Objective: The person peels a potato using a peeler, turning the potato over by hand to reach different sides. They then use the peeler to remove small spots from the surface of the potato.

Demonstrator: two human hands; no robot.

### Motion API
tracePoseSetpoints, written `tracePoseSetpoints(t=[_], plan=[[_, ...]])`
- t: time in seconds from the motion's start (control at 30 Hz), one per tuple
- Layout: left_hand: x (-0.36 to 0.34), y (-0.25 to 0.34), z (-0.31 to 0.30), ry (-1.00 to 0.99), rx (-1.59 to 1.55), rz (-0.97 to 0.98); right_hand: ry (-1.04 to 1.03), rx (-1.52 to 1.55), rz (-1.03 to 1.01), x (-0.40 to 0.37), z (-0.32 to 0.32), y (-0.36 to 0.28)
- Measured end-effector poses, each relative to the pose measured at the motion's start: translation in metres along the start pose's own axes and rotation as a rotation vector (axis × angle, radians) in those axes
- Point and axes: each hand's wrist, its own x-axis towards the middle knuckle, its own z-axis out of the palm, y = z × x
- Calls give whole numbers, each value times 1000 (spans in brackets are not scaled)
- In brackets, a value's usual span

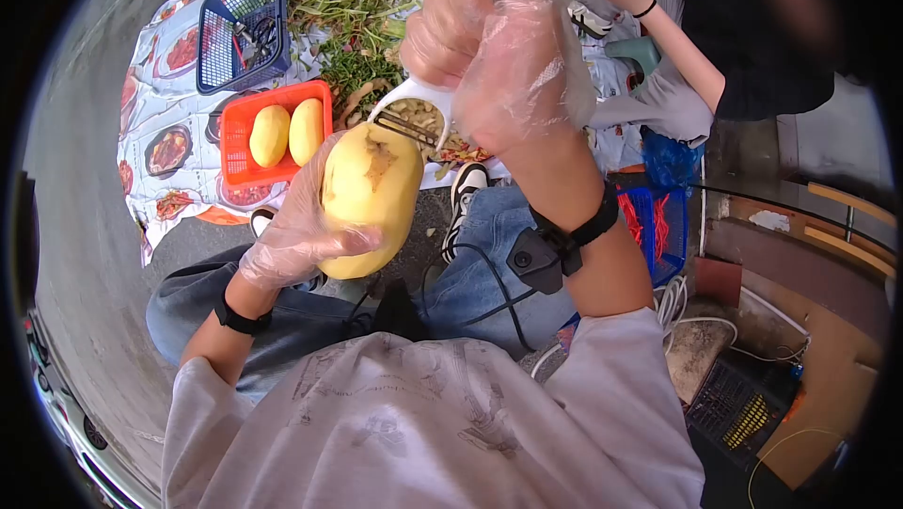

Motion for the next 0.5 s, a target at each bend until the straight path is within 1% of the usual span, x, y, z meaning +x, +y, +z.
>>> tracePoseSetpoints(t=[0.03,0.1,0.13,0.17,0.23,0.27,0.3,0.37,0.5], plan=[[1,-2,2,9,-17,-5,8,2,18,-2,6,3],[3,0,9,-4,-33,-29,153,-68,79,-6,22,16],[3,1,11,14,-23,-49,257,28,113,-9,32,22],[3,2,12,15,-28,-55,263,31,117,-11,42,25],[4,4,13,26,-58,-109,453,-96,123,-13,55,28],[4,0,12,25,-58,-90,278,-89,91,-16,41,32],[3,0,12,27,-60,-92,279,-88,94,-18,42,33],[3,-1,13,24,-169,-80,305,-365,68,-23,49,35],[2,3,13,12,-203,-116,258,-426,94,-23,45,35]])
